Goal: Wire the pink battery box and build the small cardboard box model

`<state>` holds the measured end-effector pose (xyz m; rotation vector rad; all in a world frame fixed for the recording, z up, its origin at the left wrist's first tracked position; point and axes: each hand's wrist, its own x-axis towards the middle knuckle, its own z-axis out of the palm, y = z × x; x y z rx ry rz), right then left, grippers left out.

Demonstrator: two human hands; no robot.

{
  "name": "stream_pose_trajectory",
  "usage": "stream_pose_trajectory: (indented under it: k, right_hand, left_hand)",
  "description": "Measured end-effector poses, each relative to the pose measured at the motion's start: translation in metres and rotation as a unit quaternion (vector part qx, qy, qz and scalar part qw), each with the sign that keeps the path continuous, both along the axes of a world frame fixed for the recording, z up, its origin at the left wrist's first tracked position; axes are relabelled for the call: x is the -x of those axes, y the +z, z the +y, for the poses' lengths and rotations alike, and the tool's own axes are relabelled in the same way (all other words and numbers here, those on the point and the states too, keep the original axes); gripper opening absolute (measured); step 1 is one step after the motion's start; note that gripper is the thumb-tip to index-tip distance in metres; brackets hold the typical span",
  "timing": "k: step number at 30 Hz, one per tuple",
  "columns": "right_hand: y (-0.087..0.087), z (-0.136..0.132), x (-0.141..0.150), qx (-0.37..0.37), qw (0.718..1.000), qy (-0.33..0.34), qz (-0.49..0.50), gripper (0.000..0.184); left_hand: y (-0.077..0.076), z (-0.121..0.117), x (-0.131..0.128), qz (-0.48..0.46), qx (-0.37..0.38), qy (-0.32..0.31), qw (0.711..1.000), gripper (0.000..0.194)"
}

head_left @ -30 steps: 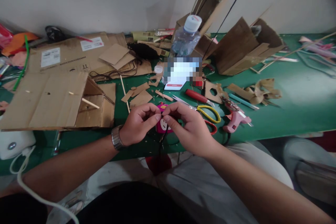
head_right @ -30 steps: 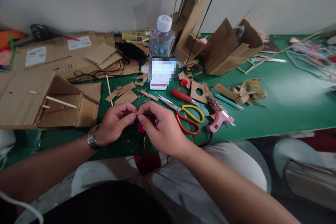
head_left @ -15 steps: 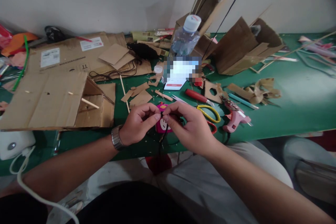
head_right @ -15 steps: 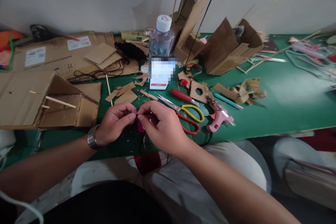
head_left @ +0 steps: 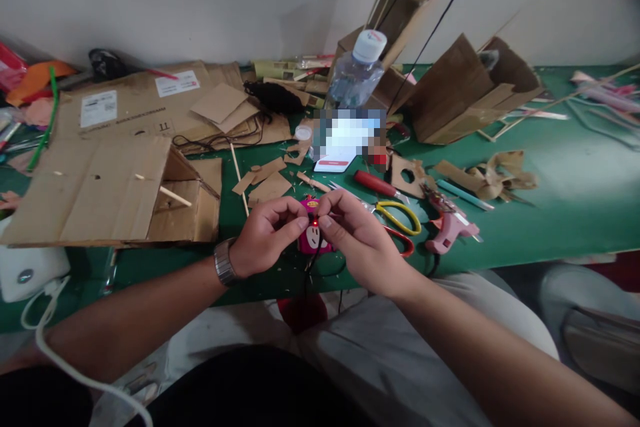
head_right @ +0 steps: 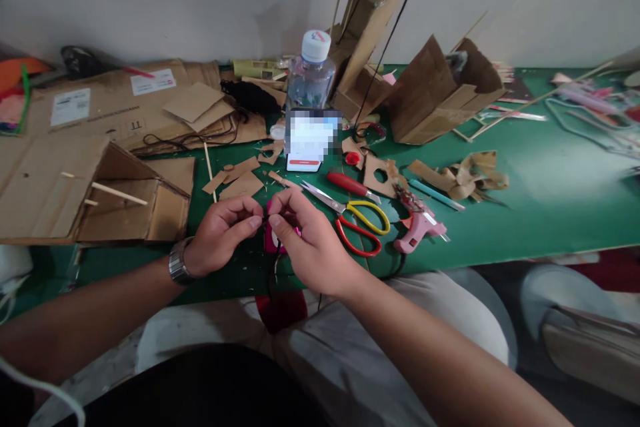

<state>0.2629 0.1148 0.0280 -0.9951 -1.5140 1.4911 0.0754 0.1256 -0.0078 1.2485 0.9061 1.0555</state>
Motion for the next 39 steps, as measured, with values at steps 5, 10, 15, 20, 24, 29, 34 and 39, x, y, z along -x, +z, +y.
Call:
stream_pose_trajectory:
  k: [5,10,15,20,24,29,34,39]
  right_hand:
    - [0.002,0.001,-0.002,-0.038,0.998,-0.021,-0.035,0.009]
    - [0.008,0.002,-0.004,-0.107,0.986,-0.011,-0.125,0.022]
    - [0.008,0.003,-0.005,-0.164,0.971,-0.035,-0.17,0.021]
    - [0.006,0.005,-0.007,-0.235,0.949,-0.043,-0.205,0.018]
    - [0.007,0.005,-0.007,-0.264,0.94,-0.045,-0.213,0.015]
    - [0.007,0.006,-0.007,-0.266,0.939,-0.059,-0.209,0.01]
    - [0.008,0.006,-0.007,-0.257,0.945,-0.045,-0.196,0.012]
    - [0.005,0.008,-0.008,-0.255,0.947,-0.014,-0.195,0.013]
  left_hand:
    - [-0.001,0.0,0.0,-0.007,0.001,0.003,1.0,0.021]
    - [-0.001,0.0,0.001,0.003,-0.001,0.007,1.0,0.022]
    - [-0.002,0.0,0.002,-0.004,-0.009,0.005,1.0,0.018]
    - [-0.001,0.0,0.002,-0.005,-0.005,0.008,1.0,0.014]
    - [-0.001,0.001,0.002,-0.013,0.007,0.008,1.0,0.013]
    - [-0.009,0.0,0.004,-0.039,0.029,-0.003,0.999,0.014]
    - [-0.014,0.0,0.004,-0.101,0.083,-0.024,0.991,0.02]
    - [-0.012,0.001,0.002,-0.093,0.089,-0.048,0.991,0.036]
